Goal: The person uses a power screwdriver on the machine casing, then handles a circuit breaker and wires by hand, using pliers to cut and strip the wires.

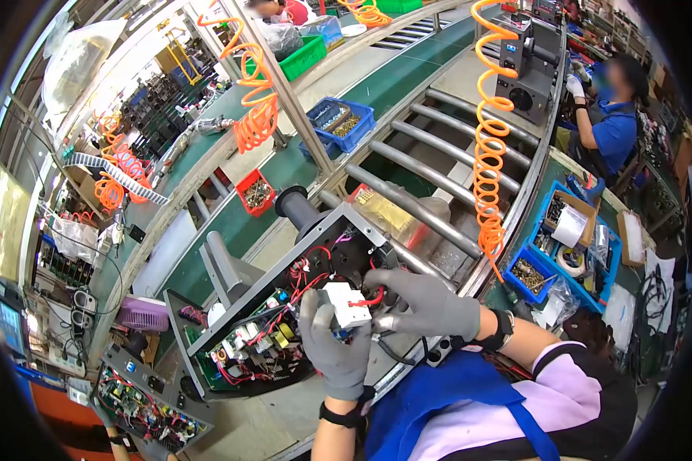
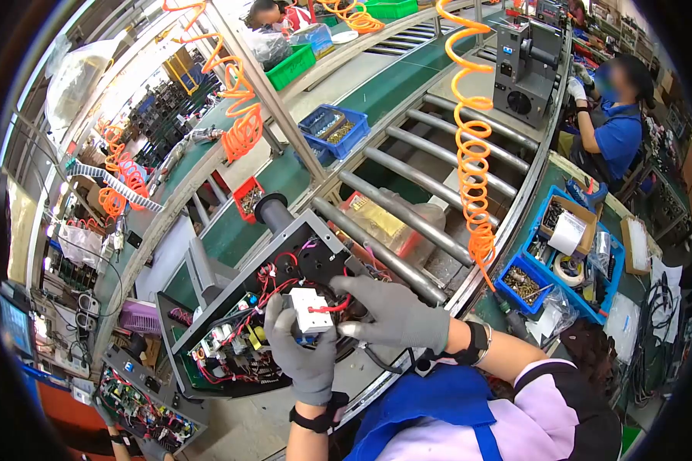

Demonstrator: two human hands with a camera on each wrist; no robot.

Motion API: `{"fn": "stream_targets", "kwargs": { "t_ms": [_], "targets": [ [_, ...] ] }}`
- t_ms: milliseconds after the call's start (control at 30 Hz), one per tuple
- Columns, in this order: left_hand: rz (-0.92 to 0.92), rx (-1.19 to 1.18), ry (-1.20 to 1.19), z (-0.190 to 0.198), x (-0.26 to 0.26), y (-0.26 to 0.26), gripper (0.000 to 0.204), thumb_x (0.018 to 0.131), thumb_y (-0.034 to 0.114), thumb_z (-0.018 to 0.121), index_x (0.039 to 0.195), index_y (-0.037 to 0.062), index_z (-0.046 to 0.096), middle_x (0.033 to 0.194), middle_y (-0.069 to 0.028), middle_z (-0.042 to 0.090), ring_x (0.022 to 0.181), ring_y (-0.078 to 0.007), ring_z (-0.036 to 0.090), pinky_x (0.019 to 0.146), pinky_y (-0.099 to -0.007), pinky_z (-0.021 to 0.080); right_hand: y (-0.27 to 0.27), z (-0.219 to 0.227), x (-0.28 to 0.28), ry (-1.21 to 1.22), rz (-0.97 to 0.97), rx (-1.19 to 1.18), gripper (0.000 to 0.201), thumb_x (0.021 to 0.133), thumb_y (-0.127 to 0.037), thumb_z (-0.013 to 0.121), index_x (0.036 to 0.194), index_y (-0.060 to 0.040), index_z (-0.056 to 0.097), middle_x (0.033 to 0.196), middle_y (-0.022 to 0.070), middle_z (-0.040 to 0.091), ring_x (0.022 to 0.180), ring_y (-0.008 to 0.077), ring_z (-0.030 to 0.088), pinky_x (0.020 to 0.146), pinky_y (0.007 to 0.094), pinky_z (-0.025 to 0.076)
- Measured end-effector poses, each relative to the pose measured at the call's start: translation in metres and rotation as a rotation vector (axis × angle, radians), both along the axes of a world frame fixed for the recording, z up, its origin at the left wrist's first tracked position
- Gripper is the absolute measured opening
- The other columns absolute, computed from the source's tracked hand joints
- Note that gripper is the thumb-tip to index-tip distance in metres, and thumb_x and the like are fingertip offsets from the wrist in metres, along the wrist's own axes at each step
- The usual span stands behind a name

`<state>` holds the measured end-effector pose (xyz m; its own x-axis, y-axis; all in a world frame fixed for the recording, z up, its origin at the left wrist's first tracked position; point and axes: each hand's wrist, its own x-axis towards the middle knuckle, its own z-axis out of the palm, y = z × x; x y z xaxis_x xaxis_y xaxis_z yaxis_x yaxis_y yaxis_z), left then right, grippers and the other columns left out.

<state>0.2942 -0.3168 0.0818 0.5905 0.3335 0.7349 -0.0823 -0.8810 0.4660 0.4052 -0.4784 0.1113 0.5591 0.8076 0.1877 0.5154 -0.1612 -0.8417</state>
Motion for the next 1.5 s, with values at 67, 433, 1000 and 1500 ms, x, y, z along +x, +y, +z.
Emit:
{"fn": "stream_targets", "kwargs": {
  "t_ms": [67, 433, 1000, 1500],
  "targets": [
    [0.075, 0.050, 0.016, 0.000, 0.007, -0.007, 0.065, 0.065, 0.017, 0.083, 0.122, 0.0072, 0.055, 0.123, -0.0159, 0.055, 0.116, -0.0371, 0.052, 0.099, -0.0450, 0.043, 0.001, -0.025, 0.000, -0.116, -0.056, 0.101, 0.045, 0.088, -0.019, 0.063, 0.129, -0.0041, 0.051, 0.108, 0.0185, 0.063, 0.099, 0.0320, 0.065, 0.084, 0.0399, 0.052],
    [0.026, -0.476, 0.026, -0.018, 0.056, -0.028, 0.050, 0.075, 0.014, 0.076, 0.120, -0.0001, 0.061, 0.107, -0.0126, 0.063, 0.095, -0.0255, 0.061, 0.085, -0.0366, 0.049, -0.005, -0.087, 0.011, -0.183, -0.515, 0.199, 0.064, 0.080, -0.020, 0.069, 0.136, -0.0031, 0.045, 0.102, 0.0191, 0.062, 0.098, 0.0304, 0.063, 0.083, 0.0393, 0.052],
    [0.152, 0.004, 0.477, -0.024, 0.037, 0.017, 0.043, 0.082, 0.024, 0.070, 0.117, 0.0019, 0.058, 0.107, -0.0214, 0.060, 0.102, -0.0400, 0.057, 0.085, -0.0476, 0.046, 0.045, -0.113, -0.002, 0.041, -0.424, -0.213, 0.059, 0.084, -0.016, 0.061, 0.138, -0.0019, 0.041, 0.118, 0.0242, 0.059, 0.100, 0.0423, 0.061, 0.087, 0.0504, 0.049],
    [0.069, -0.918, 0.090, -0.051, 0.011, -0.015, 0.032, 0.091, 0.003, 0.061, 0.121, -0.0027, 0.052, 0.116, -0.0084, 0.060, 0.103, -0.0161, 0.056, 0.090, -0.0308, 0.046, -0.215, -0.175, -0.053, -0.099, -0.785, -0.459, 0.061, 0.078, -0.020, 0.067, 0.133, -0.0027, 0.046, 0.126, 0.0213, 0.053, 0.118, 0.0396, 0.051, 0.099, 0.0462, 0.042]
  ]
}}
